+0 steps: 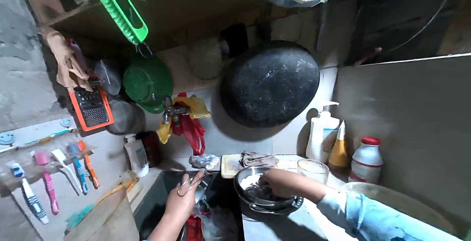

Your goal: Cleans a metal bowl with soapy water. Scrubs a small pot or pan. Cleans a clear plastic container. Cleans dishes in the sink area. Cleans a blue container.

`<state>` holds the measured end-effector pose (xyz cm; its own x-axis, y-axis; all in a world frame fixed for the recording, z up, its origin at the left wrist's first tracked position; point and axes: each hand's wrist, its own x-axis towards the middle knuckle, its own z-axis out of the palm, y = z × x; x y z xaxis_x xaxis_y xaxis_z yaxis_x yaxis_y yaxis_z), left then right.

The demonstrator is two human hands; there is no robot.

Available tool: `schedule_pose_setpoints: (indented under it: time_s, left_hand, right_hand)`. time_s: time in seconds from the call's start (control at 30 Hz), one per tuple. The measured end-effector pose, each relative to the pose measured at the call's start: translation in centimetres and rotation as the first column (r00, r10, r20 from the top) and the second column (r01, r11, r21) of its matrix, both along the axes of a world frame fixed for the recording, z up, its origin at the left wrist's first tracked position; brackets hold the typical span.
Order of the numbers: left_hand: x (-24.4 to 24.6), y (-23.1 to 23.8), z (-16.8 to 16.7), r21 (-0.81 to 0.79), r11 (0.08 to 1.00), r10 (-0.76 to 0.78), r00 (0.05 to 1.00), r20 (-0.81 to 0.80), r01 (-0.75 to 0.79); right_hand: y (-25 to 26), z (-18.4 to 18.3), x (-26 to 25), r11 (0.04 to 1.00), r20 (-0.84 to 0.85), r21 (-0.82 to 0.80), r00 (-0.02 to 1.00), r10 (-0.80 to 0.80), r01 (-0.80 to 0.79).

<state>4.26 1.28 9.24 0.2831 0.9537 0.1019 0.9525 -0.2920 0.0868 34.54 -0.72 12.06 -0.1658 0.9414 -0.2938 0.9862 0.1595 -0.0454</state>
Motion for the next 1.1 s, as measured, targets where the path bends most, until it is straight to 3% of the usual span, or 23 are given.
schedule_pose_setpoints:
  time_s: [0.1,0.2,0.27,0.33,0.43,0.53,0.6,0.7,0.77,0.87,0.93,1.0,1.1]
  left_hand:
    - [0.1,-0.2,0.4,0.024,1.0,-0.013,0.998,-0.054,0.014]
    - [-1.6,-0.2,-0.9,0.104,0.991,0.052,0.958,0.283,-0.085]
    - [-3.1,0.3,-2.8,0.045,0.992,0.061,0.746,0.663,-0.121]
    - [-3.7,-0.2,-5.0,-0.058,0.989,0.11,0.407,0.907,-0.139]
    - [-4.3,-1.9,-7.2,-0.232,0.96,0.238,0.018,0.971,-0.157]
    - [-5.0,-2.6,-8.4,-0.3,0.944,0.273,-0.185,0.944,-0.137]
    - [-5.2,-2.2,-8.9,-0.288,0.948,0.253,-0.228,0.94,-0.135]
    - [-4.6,-1.8,-9.5,-0.246,0.955,0.208,-0.216,0.954,-0.167]
    - [-4.6,-2.2,-9.4,-0.212,0.962,0.187,-0.147,0.971,-0.175]
    - [-4.7,-2.0,-9.3,-0.17,0.971,0.161,-0.068,0.985,-0.165]
    - [-4.7,-1.8,-9.4,-0.168,0.97,0.156,-0.082,0.984,-0.173]
    - [-4.6,-1.6,-9.4,-0.177,0.967,0.16,-0.105,0.981,-0.185]
    - [-4.7,-1.5,-9.4,-0.199,0.962,0.183,-0.095,0.978,-0.188]
  right_hand:
    - [0.4,2.1,0.0,0.996,-0.06,0.078,0.998,-0.029,0.034]
    - [0.5,5.2,-2.2,0.974,-0.26,0.223,0.965,0.026,0.034]
    - [0.6,6.3,-5.2,0.961,-0.417,0.275,0.904,0.096,0.024]
    - [1.0,5.9,-9.1,0.966,-0.494,0.257,0.857,0.147,-0.018]
    - [3.0,1.2,-14.6,0.962,-0.426,0.207,0.869,0.253,-0.179]
    - [3.2,-4.6,-19.3,0.951,-0.424,0.126,0.852,0.308,-0.282]
    - [3.0,-6.2,-21.8,0.949,-0.502,0.141,0.806,0.314,-0.282]
    - [3.8,-6.1,-24.7,0.955,-0.575,0.198,0.763,0.295,-0.219]
    - [5.1,-6.0,-24.9,0.966,-0.539,0.222,0.809,0.235,-0.133]
    - [6.3,-4.5,-23.2,0.985,-0.322,0.157,0.939,0.123,-0.075]
    - [5.9,-3.8,-21.9,0.99,-0.163,0.045,0.977,0.137,-0.132]
    - [5.0,-3.7,-20.9,0.952,-0.11,-0.055,0.949,0.295,-0.303]
    - [3.6,-3.9,-22.0,0.864,-0.23,-0.064,0.85,0.474,-0.499]
